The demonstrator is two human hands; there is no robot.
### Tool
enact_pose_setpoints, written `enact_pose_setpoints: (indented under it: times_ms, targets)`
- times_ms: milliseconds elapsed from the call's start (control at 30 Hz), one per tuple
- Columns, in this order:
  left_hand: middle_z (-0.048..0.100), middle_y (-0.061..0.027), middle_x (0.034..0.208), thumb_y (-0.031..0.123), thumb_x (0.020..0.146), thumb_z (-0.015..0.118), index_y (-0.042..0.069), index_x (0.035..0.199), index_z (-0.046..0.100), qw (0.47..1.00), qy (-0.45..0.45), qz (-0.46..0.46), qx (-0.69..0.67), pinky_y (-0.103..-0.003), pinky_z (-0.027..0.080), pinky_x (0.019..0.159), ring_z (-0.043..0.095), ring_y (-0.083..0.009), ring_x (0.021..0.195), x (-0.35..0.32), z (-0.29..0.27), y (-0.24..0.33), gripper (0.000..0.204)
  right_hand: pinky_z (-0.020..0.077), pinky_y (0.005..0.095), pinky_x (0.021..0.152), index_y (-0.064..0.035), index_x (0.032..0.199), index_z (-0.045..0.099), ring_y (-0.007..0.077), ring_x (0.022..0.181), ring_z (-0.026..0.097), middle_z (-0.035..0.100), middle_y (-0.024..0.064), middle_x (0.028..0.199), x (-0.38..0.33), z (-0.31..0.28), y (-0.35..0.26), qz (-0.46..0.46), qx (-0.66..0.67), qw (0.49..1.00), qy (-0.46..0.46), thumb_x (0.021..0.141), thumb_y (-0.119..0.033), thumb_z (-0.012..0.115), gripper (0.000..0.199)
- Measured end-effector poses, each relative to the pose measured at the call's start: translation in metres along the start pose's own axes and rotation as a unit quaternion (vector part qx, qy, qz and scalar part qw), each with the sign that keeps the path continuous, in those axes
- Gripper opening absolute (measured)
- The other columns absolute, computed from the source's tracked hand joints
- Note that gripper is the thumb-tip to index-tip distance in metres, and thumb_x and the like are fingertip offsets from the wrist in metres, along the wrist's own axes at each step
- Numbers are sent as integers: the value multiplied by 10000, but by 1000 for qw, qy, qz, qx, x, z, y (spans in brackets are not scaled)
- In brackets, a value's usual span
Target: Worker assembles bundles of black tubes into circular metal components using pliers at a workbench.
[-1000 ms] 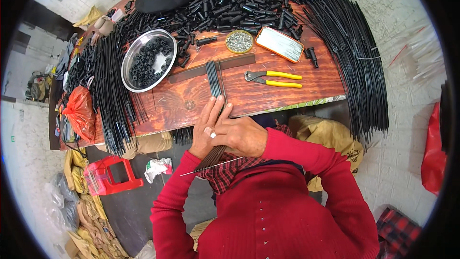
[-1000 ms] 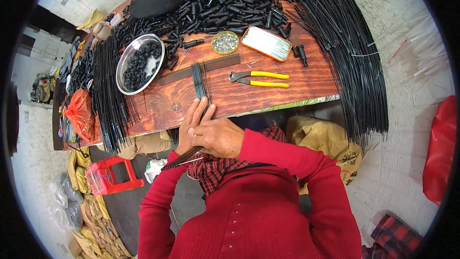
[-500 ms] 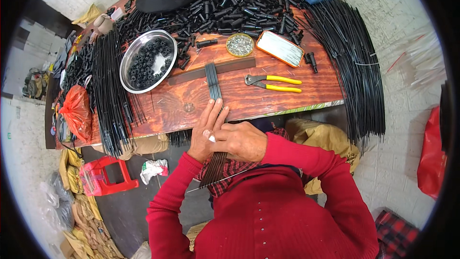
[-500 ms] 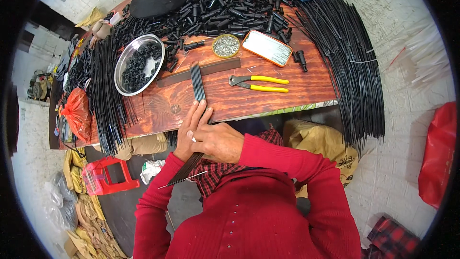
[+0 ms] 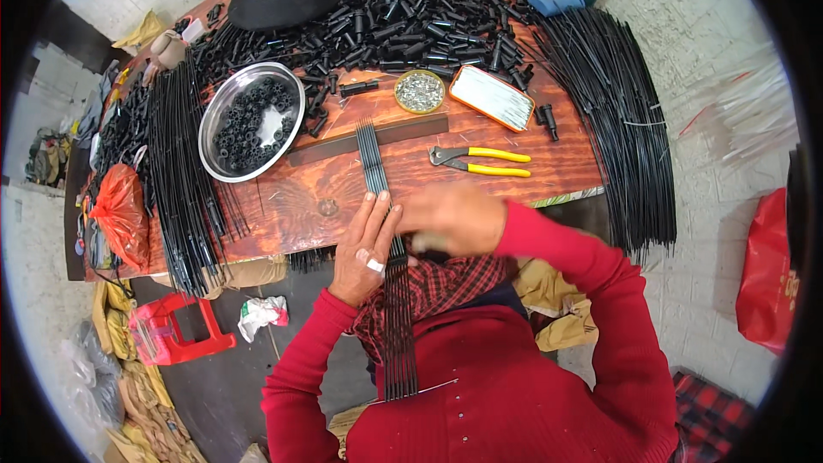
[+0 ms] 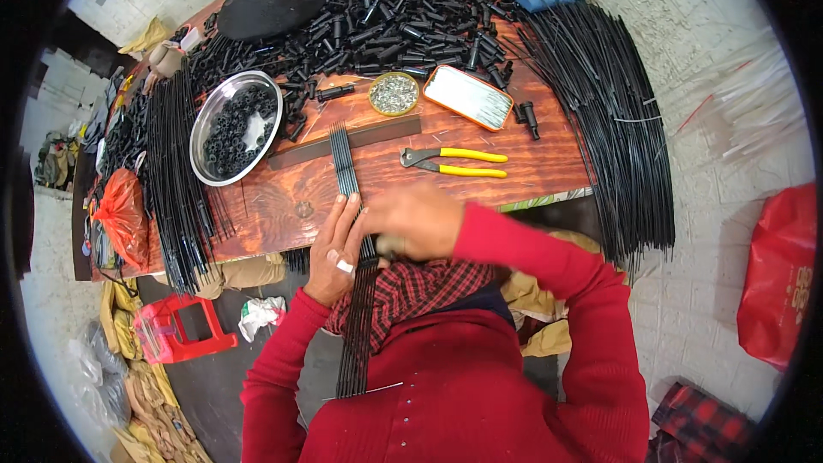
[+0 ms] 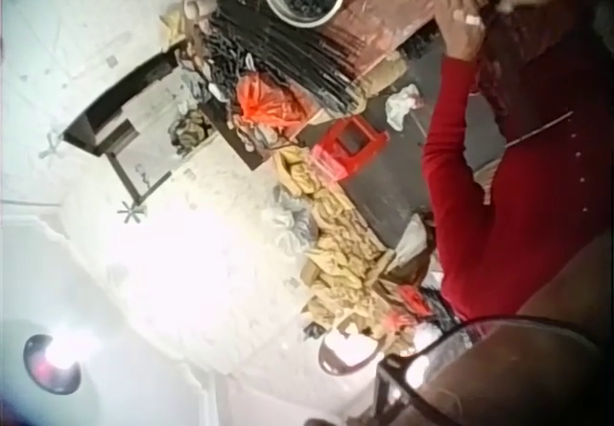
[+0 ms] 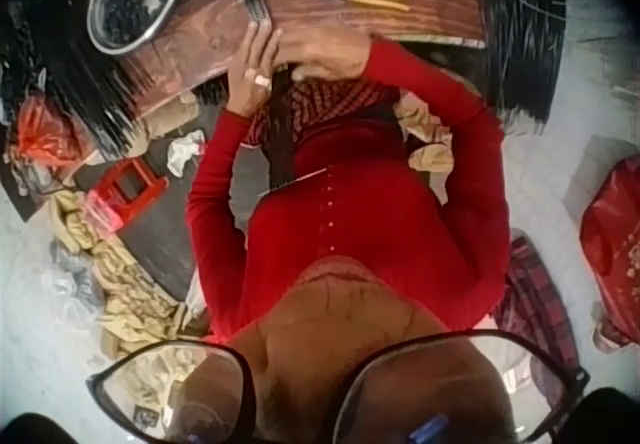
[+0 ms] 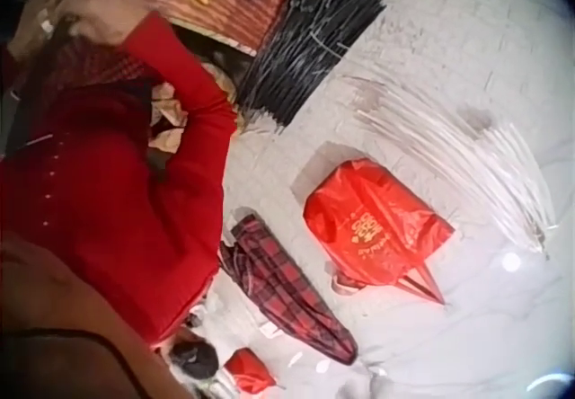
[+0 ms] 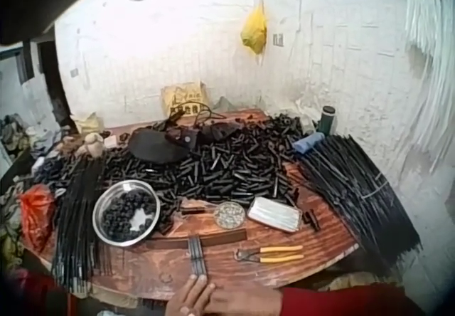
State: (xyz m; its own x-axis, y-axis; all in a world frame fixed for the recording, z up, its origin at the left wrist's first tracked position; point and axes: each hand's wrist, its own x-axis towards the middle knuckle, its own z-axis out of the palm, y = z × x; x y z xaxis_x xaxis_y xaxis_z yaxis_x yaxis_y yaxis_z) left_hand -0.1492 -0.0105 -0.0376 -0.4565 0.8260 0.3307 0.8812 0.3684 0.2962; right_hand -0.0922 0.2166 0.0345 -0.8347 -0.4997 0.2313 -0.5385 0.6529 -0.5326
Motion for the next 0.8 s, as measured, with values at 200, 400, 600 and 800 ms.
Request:
enact_pose_setpoints:
  times_ms: [200, 400, 600, 800]
  targets:
    - [440, -191, 1497, 493, 789, 705, 33, 1410, 507, 999, 0, -13, -29, -443, 394, 1099, 396, -385, 1399, 3, -10, 7, 798, 544, 454, 692, -105, 866, 714, 310, 824, 683, 687, 95, 878, 12, -66, 96, 202, -260, 924, 194, 794, -161, 668, 101]
    - [447, -195, 1488, 540, 798, 680, 44, 1408, 508, 1000, -3, -5, -24, -454, 413, 1086, 410, -397, 1383, 3, -8, 4, 804, 547, 441, 716, -94, 848, 746, 316, 825, 692, 699, 110, 910, -2, -72, 151, 323, -317, 880, 145, 817, -181, 668, 120]
    - [429, -180, 1503, 522, 770, 691, 46, 1417, 498, 999, -11, -13, -31, -447, 391, 1110, 371, -377, 1415, 1, -10, 4, 826, 538, 450, 751, -116, 883, 772, 317, 845, 696, 719, 128, 882, 2, -79, 146, 389, -237, 874, 170, 812, -231, 685, 160]
    - [441, -181, 1493, 521, 766, 695, 47, 1404, 511, 999, -13, -15, -30, -452, 395, 1106, 383, -384, 1406, 1, -9, 5, 816, 524, 397, 758, -143, 959, 788, 275, 815, 703, 740, 117, 859, -13, -91, 165, 483, -88, 853, 176, 812, -324, 713, 245]
